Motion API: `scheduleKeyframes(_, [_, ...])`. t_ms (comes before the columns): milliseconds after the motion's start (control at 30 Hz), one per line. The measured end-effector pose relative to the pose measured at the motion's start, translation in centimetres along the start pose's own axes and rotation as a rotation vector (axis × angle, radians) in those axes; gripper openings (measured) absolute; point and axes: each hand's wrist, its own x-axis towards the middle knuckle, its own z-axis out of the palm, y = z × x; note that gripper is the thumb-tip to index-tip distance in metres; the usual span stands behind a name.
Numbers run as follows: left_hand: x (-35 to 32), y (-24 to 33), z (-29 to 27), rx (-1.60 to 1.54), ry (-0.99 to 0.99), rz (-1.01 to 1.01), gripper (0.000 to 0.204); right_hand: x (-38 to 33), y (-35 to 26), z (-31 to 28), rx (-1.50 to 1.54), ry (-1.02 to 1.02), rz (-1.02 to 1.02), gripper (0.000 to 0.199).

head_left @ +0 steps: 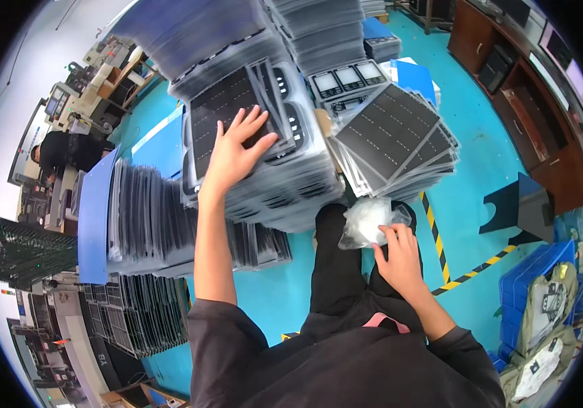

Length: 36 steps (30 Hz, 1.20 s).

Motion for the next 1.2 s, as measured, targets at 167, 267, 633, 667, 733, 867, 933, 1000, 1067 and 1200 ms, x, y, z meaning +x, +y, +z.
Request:
scheduleKeyframes(167, [1.0,0.4,-0.3,-0.08,-0.048,-0.088,0.056,0.9,-0.3,-0.4,0.174,-0.013,-0.035,0.04])
scheduleKeyframes(267, [1.1,0.0,0.2,-0.092,-0.016,-0.071,0.058,1.1,-0.5,0.1,0.215,-0.005,-0.044,0.04])
scheduleKeyframes(633, [1.3,-0.9,0.4,-0.093,-0.03,-0.082,0.05,-1.0,-0.6,1.0,0.272,-0.03,-0.026,0.041])
scheduleKeyframes(667, [1.4,-0.9,0.5,-0.129,-0.019,-0.083,0.049,-1.0,-0.9,0.7,0.308,-0.023,0.008,0.041])
scheduleKeyframes(733, [1.4,-1.1,0.3,-0.161,-0.004,-0.077,0.049,-1.0,-0.9,0.4,0.346,-0.01,0.038,0.042])
scheduleKeyframes(867, [1.1,-0.6,0.5,-0.084,0.027,-0.052,0.051,-1.6,-0.3,0.4,0.376,0.0,0.027,0.044])
scheduleKeyframes(933, [0.9,-0.5,0.6,-0.066,0.025,-0.059,0.051,-1.9,-0.1,0.5,0.375,0.006,0.02,0.044])
scheduleKeyframes(1000, [0.8,0.1,1.0,-0.077,0.094,-0.05,0.045,-2.1,0.1,0.6,0.369,0.006,0.022,0.044])
scheduleKeyframes(1067, [0.4,0.6,1.6,-0.107,0.253,0.004,0.029,-2.1,0.1,0.5,0.374,0.004,0.015,0.045])
scheduleKeyframes(1200, [-0.1,3.4,2.2,-0.111,0.405,0.013,0.013,-2.2,0.2,0.3,0.365,-0.001,0.032,0.044])
